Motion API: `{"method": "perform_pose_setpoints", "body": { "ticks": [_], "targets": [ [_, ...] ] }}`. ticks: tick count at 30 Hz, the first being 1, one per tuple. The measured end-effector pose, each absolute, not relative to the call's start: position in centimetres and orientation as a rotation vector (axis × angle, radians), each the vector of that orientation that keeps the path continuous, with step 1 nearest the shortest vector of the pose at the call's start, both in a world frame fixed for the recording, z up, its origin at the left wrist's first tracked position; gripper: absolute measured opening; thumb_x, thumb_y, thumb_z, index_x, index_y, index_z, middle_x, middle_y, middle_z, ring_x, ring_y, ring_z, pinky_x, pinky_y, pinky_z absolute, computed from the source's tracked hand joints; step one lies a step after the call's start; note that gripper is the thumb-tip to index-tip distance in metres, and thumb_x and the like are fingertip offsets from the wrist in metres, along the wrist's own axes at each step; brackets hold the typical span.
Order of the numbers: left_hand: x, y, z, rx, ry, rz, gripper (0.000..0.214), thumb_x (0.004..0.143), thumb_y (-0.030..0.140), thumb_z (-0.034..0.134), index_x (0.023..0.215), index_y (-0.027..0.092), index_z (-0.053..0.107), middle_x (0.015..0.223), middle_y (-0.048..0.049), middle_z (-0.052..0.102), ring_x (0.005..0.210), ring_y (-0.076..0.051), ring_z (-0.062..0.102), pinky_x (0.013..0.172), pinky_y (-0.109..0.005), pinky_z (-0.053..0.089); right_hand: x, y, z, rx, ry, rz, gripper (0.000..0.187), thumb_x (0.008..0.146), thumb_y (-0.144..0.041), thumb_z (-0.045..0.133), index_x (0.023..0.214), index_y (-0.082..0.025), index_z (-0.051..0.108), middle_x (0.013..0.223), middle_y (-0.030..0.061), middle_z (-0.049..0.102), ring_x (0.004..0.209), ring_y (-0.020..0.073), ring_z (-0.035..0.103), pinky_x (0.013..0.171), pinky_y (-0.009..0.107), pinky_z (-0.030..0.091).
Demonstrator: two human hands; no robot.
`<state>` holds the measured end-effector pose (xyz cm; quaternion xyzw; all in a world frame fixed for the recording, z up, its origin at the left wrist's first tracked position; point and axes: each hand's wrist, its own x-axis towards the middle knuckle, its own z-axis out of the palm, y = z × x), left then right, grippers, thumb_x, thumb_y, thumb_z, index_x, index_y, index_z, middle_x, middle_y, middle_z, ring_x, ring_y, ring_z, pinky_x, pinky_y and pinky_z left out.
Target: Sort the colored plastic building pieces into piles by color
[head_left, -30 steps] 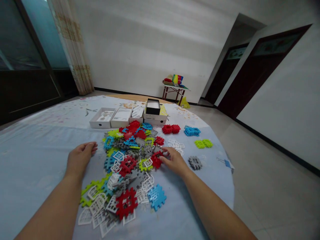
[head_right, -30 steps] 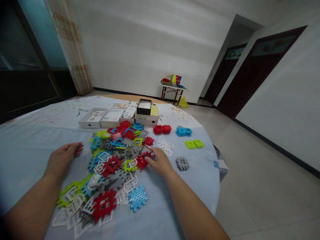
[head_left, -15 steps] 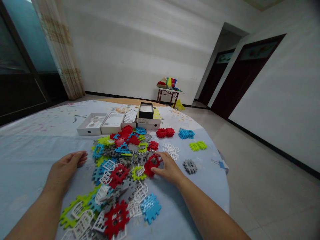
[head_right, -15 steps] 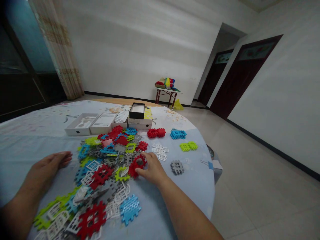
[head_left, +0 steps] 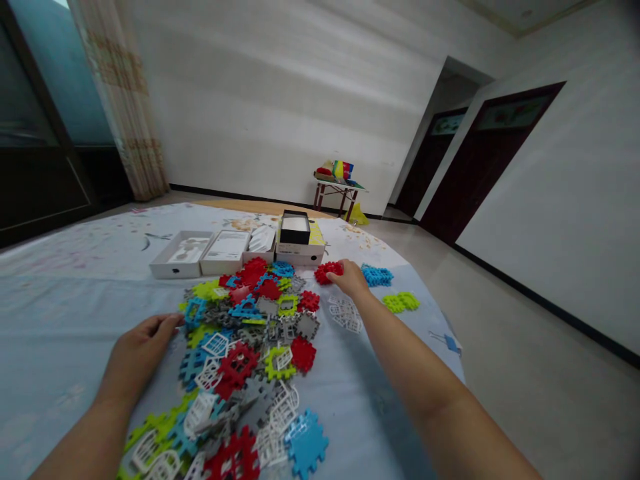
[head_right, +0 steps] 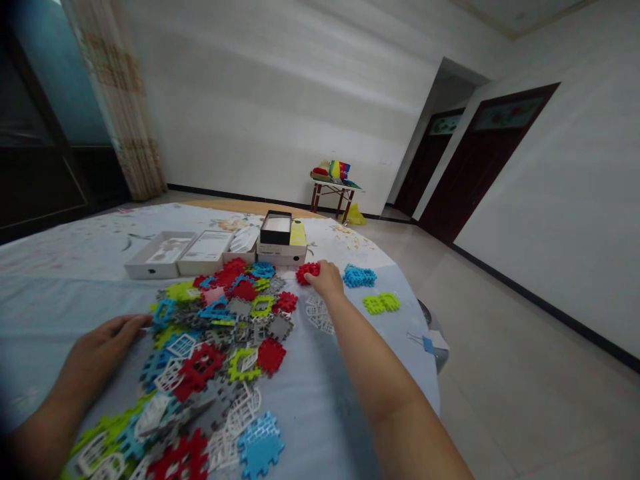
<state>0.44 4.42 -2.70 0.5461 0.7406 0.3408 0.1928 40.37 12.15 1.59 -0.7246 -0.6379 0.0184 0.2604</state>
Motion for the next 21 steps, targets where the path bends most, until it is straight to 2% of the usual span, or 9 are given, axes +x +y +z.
{"method": "perform_pose_setpoints", "body": {
  "ticks": [8, 13, 17, 21],
  "targets": [
    [0.6, 4.3, -2.6, 1.51, 2.087, 0.964, 0.043, 0.073, 0.052, 0.041, 0.09, 0.021, 0.065, 0.082, -0.0033, 0.069, 0.081, -0.021, 0.061, 0.071, -0.028, 0.042, 39.3, 14.0, 2.2, -2.04, -1.708, 0.031, 0.055, 0.071, -0.049, 0.059, 0.114, -0.015, 0.054, 0.108, 0.0142, 0.059, 0.102, 0.0244, 0.053, 0.083, 0.032, 0.039],
    [0.8, 4.4, -2.8, 1.523, 2.068, 1.005, 0.041, 0.073, 0.051, 0.043, 0.09, 0.022, 0.065, 0.084, -0.0024, 0.07, 0.081, -0.021, 0.061, 0.072, -0.028, 0.043, 39.1, 11.1, 2.1, -1.769, -1.841, 0.007, 0.04, 0.077, -0.034, 0.055, 0.112, -0.014, 0.056, 0.105, 0.0122, 0.059, 0.099, 0.022, 0.053, 0.087, 0.032, 0.039],
    [0.8, 4.5, -2.8, 1.53, 2.103, 0.994, 0.041, 0.073, 0.051, 0.043, 0.089, 0.021, 0.066, 0.087, -0.0032, 0.069, 0.083, -0.022, 0.061, 0.073, -0.028, 0.043, 38.1, 8.5, 1.1, -1.548, -2.05, 0.091, 0.032, 0.078, -0.029, 0.055, 0.105, -0.015, 0.06, 0.102, 0.0093, 0.061, 0.097, 0.0188, 0.054, 0.088, 0.031, 0.038],
    [0.9, 4.4, -2.5, 1.539, 2.111, 0.974, 0.042, 0.073, 0.051, 0.042, 0.089, 0.021, 0.065, 0.087, -0.0034, 0.07, 0.082, -0.022, 0.061, 0.072, -0.028, 0.043, 37.1, 7.7, -0.2, -1.6, -2.195, 0.111, 0.031, 0.077, -0.029, 0.057, 0.104, -0.017, 0.062, 0.105, 0.0097, 0.062, 0.099, 0.0201, 0.053, 0.089, 0.032, 0.036]
  ]
}}
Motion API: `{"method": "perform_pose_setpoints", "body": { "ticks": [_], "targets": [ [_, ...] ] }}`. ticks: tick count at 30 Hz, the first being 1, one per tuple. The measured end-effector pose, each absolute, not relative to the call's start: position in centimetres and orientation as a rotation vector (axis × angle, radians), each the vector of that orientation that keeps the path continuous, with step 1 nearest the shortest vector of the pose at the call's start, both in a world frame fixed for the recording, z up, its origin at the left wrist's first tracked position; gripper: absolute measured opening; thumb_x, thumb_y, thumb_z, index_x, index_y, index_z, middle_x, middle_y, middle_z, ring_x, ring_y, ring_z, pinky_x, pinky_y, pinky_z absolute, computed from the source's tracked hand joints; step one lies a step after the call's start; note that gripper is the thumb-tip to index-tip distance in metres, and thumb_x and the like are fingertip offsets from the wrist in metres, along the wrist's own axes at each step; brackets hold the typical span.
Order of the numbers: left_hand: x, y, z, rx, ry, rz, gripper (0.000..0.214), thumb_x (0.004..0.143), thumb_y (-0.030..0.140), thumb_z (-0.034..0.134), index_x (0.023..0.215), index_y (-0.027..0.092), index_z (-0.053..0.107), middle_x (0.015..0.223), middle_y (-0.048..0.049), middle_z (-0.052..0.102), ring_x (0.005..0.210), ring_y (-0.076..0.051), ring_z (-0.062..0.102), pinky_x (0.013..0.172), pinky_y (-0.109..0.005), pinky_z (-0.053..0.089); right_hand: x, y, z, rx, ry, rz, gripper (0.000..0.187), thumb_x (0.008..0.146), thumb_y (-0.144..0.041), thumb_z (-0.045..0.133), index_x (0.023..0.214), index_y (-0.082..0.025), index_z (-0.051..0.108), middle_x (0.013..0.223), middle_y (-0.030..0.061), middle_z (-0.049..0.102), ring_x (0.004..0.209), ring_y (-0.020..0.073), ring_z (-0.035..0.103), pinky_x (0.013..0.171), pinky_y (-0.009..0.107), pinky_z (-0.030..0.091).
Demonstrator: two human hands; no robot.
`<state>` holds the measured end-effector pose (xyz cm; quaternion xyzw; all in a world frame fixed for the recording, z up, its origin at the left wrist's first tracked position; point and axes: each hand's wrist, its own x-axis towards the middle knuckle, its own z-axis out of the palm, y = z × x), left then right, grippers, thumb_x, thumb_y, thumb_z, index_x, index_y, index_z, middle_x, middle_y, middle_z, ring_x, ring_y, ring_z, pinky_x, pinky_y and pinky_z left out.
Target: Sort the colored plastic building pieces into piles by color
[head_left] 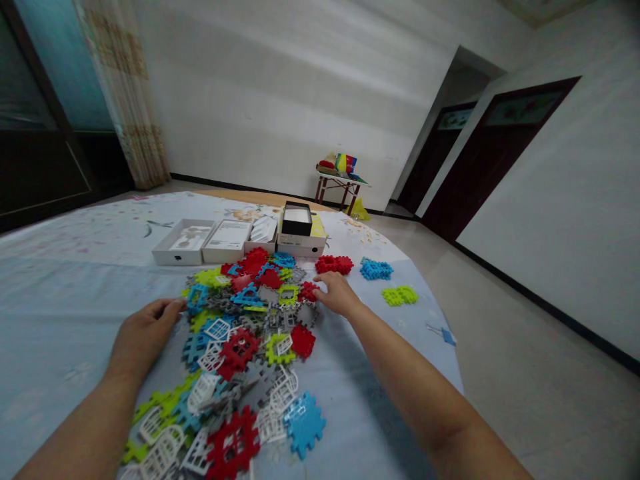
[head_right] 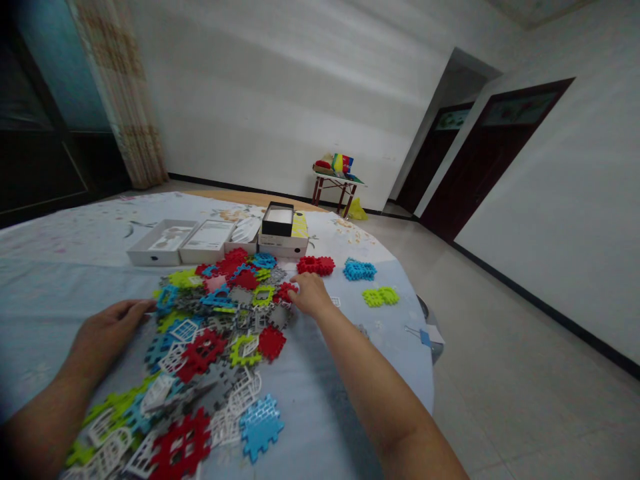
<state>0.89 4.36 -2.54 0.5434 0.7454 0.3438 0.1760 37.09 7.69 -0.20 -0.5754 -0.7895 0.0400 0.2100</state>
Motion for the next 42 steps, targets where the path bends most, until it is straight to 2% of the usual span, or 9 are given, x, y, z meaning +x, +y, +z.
{"method": "perform_pose_setpoints", "body": {
  "ticks": [5, 8, 12, 21, 29, 36, 42],
  "targets": [
    [1.0, 4.2, -2.3, 1.569, 2.083, 0.975, 0.042, 0.073, 0.05, 0.042, 0.091, 0.019, 0.065, 0.089, -0.0045, 0.07, 0.083, -0.021, 0.061, 0.073, -0.027, 0.043, 36.0, 8.2, -1.2, -1.68, -2.313, 0.145, 0.03, 0.075, -0.034, 0.057, 0.1, -0.02, 0.064, 0.097, 0.007, 0.064, 0.093, 0.0205, 0.054, 0.082, 0.03, 0.037],
    [0.9, 4.3, -2.4, 1.57, 2.077, 0.984, 0.042, 0.074, 0.05, 0.042, 0.09, 0.019, 0.066, 0.088, -0.0043, 0.07, 0.082, -0.021, 0.061, 0.072, -0.027, 0.043, 35.4, 8.2, -1.3, -1.661, -2.346, 0.172, 0.023, 0.074, -0.029, 0.057, 0.093, -0.02, 0.066, 0.086, 0.005, 0.064, 0.085, 0.0186, 0.055, 0.076, 0.028, 0.037],
    [0.8, 4.4, -2.7, 1.597, 2.083, 1.002, 0.042, 0.074, 0.05, 0.042, 0.088, 0.019, 0.066, 0.086, -0.0045, 0.07, 0.081, -0.021, 0.061, 0.07, -0.027, 0.043, 34.8, 7.7, -1.2, -1.618, -2.34, 0.175, 0.025, 0.071, -0.029, 0.059, 0.093, -0.02, 0.066, 0.082, 0.0044, 0.063, 0.082, 0.0188, 0.054, 0.074, 0.027, 0.038],
    [0.8, 4.4, -2.9, 1.593, 2.092, 0.994, 0.041, 0.074, 0.05, 0.042, 0.087, 0.02, 0.066, 0.086, -0.004, 0.07, 0.081, -0.02, 0.061, 0.069, -0.026, 0.042, 34.4, 5.8, -1.3, -1.504, -2.321, 0.258, 0.037, 0.069, -0.028, 0.063, 0.105, -0.021, 0.063, 0.095, 0.0057, 0.06, 0.091, 0.0195, 0.052, 0.081, 0.03, 0.039],
    [1.0, 4.4, -2.5, 1.574, 2.107, 0.972, 0.04, 0.074, 0.049, 0.043, 0.087, 0.019, 0.066, 0.086, -0.0043, 0.07, 0.079, -0.02, 0.061, 0.068, -0.026, 0.043, 35.9, 5.8, -1.0, -1.405, -2.284, 0.097, 0.042, 0.069, -0.019, 0.062, 0.11, -0.021, 0.06, 0.106, 0.0072, 0.058, 0.101, 0.0212, 0.048, 0.09, 0.035, 0.035],
    [0.8, 4.6, -2.8, 1.605, 2.131, 0.961, 0.04, 0.074, 0.049, 0.041, 0.086, 0.02, 0.067, 0.086, -0.0038, 0.07, 0.08, -0.021, 0.061, 0.068, -0.027, 0.044, 40.7, 9.3, -0.3, -1.624, -1.905, 0.072, 0.04, 0.069, -0.026, 0.062, 0.108, -0.018, 0.059, 0.103, 0.0061, 0.062, 0.097, 0.0201, 0.053, 0.089, 0.035, 0.038],
    [0.7, 4.7, -2.9, 1.597, 2.129, 0.949, 0.041, 0.074, 0.052, 0.042, 0.086, 0.021, 0.066, 0.082, -0.003, 0.07, 0.077, -0.02, 0.061, 0.065, -0.026, 0.043, 43.9, 13.1, -0.3, -1.863, -1.608, -0.045, 0.038, 0.07, -0.031, 0.061, 0.105, -0.015, 0.061, 0.099, 0.0098, 0.063, 0.093, 0.0211, 0.056, 0.084, 0.033, 0.041]
  ]
}}
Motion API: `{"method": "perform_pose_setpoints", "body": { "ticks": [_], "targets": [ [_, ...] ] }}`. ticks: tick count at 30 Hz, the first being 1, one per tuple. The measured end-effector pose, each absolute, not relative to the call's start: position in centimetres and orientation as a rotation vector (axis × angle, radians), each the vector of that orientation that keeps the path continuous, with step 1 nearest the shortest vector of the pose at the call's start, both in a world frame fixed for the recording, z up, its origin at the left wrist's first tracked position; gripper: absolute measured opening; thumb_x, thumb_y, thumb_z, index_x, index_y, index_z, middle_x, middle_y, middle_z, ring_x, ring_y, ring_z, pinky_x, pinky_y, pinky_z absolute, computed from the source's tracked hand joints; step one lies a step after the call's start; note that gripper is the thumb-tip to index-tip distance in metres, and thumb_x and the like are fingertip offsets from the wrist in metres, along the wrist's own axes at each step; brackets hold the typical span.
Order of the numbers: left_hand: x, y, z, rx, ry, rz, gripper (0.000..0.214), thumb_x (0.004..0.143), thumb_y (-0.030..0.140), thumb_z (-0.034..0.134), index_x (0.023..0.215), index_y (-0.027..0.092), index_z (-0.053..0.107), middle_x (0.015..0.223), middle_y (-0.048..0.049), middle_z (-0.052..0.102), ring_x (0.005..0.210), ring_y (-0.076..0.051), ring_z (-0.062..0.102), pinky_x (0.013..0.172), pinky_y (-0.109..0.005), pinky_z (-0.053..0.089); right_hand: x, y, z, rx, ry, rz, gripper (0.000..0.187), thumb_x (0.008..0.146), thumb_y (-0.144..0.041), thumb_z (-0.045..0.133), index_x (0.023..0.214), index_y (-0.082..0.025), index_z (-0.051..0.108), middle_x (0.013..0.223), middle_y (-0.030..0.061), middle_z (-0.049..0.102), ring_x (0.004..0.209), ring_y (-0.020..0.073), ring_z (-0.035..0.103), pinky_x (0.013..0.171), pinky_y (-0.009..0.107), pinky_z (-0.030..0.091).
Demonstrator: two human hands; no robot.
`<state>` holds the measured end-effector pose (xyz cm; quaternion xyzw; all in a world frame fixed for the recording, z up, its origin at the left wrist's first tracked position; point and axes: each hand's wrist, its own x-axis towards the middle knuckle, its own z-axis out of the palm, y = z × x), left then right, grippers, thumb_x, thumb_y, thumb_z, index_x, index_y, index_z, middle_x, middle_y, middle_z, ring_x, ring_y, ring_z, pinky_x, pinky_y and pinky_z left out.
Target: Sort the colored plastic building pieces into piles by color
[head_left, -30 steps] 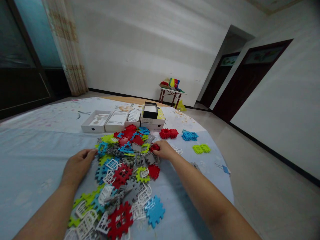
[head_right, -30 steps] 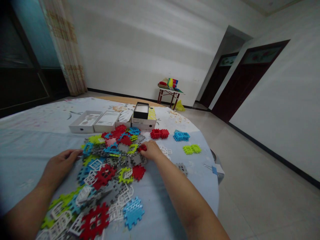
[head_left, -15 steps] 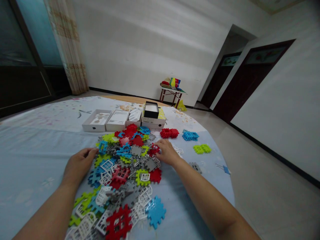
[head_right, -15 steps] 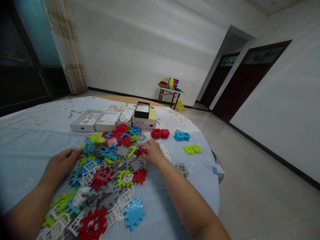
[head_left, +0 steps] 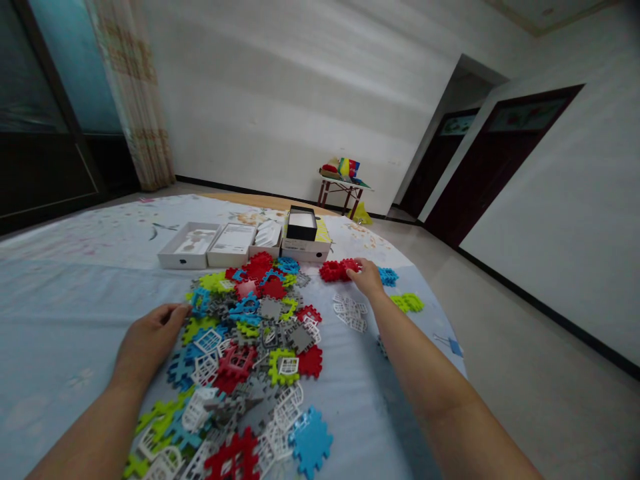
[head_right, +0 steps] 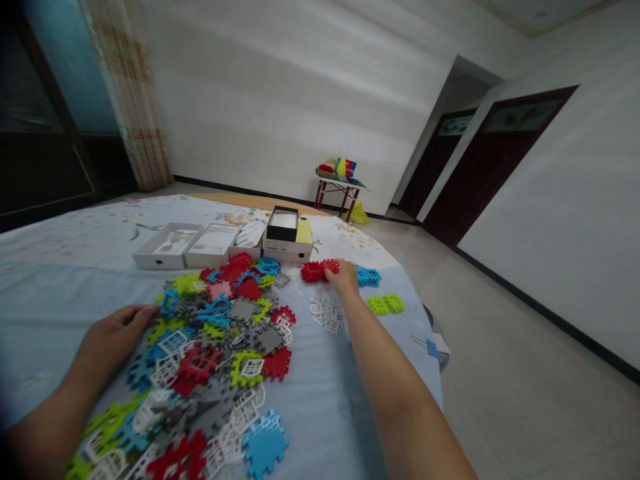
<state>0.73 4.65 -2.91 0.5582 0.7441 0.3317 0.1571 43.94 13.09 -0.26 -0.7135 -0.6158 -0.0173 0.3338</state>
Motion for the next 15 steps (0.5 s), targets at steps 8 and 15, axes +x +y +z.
{"method": "perform_pose_setpoints", "body": {
  "ticks": [8, 15],
  "targets": [
    [1.0, 4.4, -2.6, 1.567, 2.118, 0.938, 0.04, 0.075, 0.051, 0.042, 0.086, 0.021, 0.065, 0.084, -0.0036, 0.068, 0.08, -0.02, 0.061, 0.067, -0.026, 0.042, 44.9, 14.1, -0.4, -1.889, -1.533, -0.048, 0.039, 0.072, -0.032, 0.059, 0.106, -0.013, 0.061, 0.104, 0.0148, 0.059, 0.092, 0.0229, 0.057, 0.082, 0.033, 0.043],
    [0.7, 4.7, -3.2, 1.618, 2.102, 0.931, 0.043, 0.076, 0.052, 0.039, 0.09, 0.02, 0.065, 0.088, -0.0055, 0.068, 0.084, -0.021, 0.06, 0.07, -0.026, 0.041, 44.7, 10.8, -0.9, -1.793, -1.633, -0.064, 0.031, 0.076, -0.026, 0.052, 0.102, -0.013, 0.062, 0.098, 0.0109, 0.061, 0.089, 0.0199, 0.057, 0.083, 0.032, 0.043]
  ]
}}
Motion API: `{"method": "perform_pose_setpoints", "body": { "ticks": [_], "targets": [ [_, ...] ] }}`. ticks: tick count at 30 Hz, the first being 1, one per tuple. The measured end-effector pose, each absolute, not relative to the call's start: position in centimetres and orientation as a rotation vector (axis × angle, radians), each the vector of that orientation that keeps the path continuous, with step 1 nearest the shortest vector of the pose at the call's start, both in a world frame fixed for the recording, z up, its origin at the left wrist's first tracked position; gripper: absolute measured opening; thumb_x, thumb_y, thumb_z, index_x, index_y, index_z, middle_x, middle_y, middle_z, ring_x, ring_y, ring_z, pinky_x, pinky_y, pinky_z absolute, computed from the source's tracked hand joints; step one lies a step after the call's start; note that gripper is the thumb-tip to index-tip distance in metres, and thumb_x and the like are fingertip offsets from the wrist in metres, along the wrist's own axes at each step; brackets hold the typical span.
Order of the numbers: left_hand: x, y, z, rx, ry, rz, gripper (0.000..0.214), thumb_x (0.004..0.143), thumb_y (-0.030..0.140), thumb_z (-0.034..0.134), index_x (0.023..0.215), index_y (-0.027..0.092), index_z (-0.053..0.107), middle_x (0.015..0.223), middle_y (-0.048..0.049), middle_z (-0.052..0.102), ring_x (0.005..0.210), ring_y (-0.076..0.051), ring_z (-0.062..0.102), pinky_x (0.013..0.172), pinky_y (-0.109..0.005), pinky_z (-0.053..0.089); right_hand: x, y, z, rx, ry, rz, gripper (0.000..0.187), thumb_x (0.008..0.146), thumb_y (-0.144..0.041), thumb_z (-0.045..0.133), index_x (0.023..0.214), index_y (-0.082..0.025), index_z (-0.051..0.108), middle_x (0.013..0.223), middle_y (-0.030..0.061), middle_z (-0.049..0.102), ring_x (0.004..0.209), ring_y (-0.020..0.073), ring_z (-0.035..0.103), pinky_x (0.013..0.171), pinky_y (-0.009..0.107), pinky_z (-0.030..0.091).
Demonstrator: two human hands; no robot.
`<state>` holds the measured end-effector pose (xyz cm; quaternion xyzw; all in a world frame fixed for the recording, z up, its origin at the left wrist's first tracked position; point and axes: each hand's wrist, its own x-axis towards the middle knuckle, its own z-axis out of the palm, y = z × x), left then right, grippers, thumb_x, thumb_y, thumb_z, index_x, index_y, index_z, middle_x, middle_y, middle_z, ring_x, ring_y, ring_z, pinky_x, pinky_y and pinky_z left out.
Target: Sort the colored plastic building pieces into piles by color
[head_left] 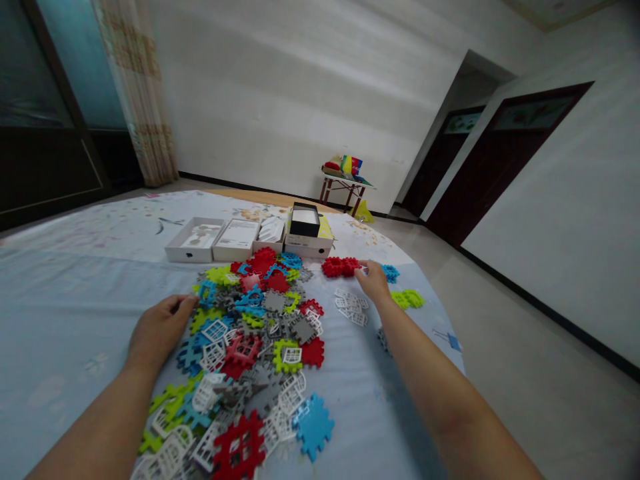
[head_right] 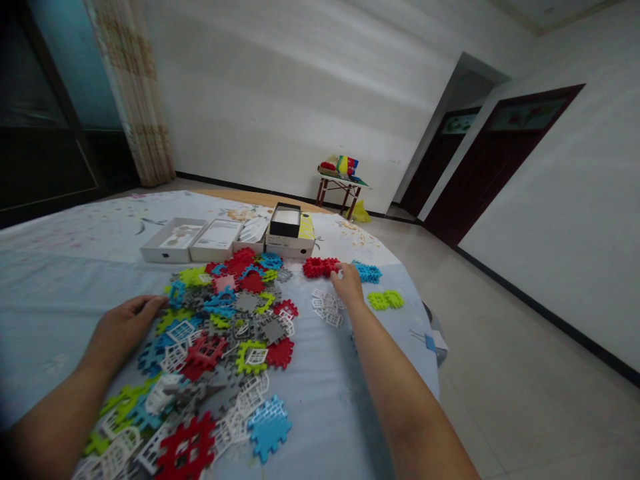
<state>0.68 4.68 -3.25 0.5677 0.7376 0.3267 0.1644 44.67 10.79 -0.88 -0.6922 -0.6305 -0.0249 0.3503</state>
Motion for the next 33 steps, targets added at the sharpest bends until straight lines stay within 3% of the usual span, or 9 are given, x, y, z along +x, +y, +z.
{"method": "perform_pose_setpoints", "body": {
  "ticks": [12, 20, 25, 30, 33],
  "targets": [
    [1.0, 4.6, -3.0, 1.591, 2.087, 0.936, 0.04, 0.077, 0.048, 0.04, 0.089, 0.019, 0.064, 0.088, -0.0047, 0.068, 0.084, -0.019, 0.06, 0.07, -0.025, 0.04, 43.5, 10.7, -2.0, -1.883, -1.768, -0.051, 0.03, 0.072, -0.02, 0.055, 0.1, -0.016, 0.063, 0.105, 0.0106, 0.061, 0.102, 0.0233, 0.052, 0.09, 0.035, 0.037],
    [0.9, 4.5, -3.0, 1.583, 2.091, 0.951, 0.041, 0.076, 0.049, 0.041, 0.089, 0.019, 0.065, 0.088, -0.0053, 0.069, 0.083, -0.019, 0.06, 0.068, -0.025, 0.041, 41.5, 9.1, -1.3, -1.776, -1.844, -0.037, 0.029, 0.076, -0.018, 0.052, 0.103, -0.016, 0.062, 0.106, 0.009, 0.061, 0.104, 0.0205, 0.051, 0.094, 0.034, 0.036],
    [1.0, 4.6, -2.9, 1.582, 2.101, 0.944, 0.04, 0.076, 0.049, 0.041, 0.088, 0.019, 0.065, 0.086, -0.0044, 0.069, 0.081, -0.019, 0.06, 0.067, -0.025, 0.041, 37.5, 4.0, -0.8, -1.383, -2.144, 0.279, 0.027, 0.078, -0.031, 0.057, 0.102, -0.019, 0.062, 0.097, 0.0055, 0.063, 0.091, 0.0173, 0.055, 0.084, 0.031, 0.042],
    [0.8, 4.6, -3.2, 1.567, 2.095, 0.96, 0.04, 0.075, 0.05, 0.042, 0.088, 0.02, 0.065, 0.088, -0.004, 0.068, 0.082, -0.019, 0.06, 0.068, -0.026, 0.041, 34.5, 0.2, -0.7, -1.221, -2.32, 0.429, 0.045, 0.069, -0.044, 0.067, 0.106, -0.02, 0.06, 0.104, 0.0068, 0.06, 0.1, 0.0199, 0.051, 0.087, 0.032, 0.039],
    [0.8, 4.6, -3.1, 1.575, 2.096, 0.948, 0.041, 0.075, 0.05, 0.041, 0.088, 0.019, 0.065, 0.087, -0.0047, 0.068, 0.082, -0.02, 0.06, 0.069, -0.027, 0.041, 34.2, -0.1, -0.9, -1.19, -2.349, 0.452, 0.043, 0.069, -0.04, 0.068, 0.106, -0.019, 0.061, 0.106, 0.0078, 0.059, 0.101, 0.0202, 0.051, 0.088, 0.031, 0.038]
  ]
}}
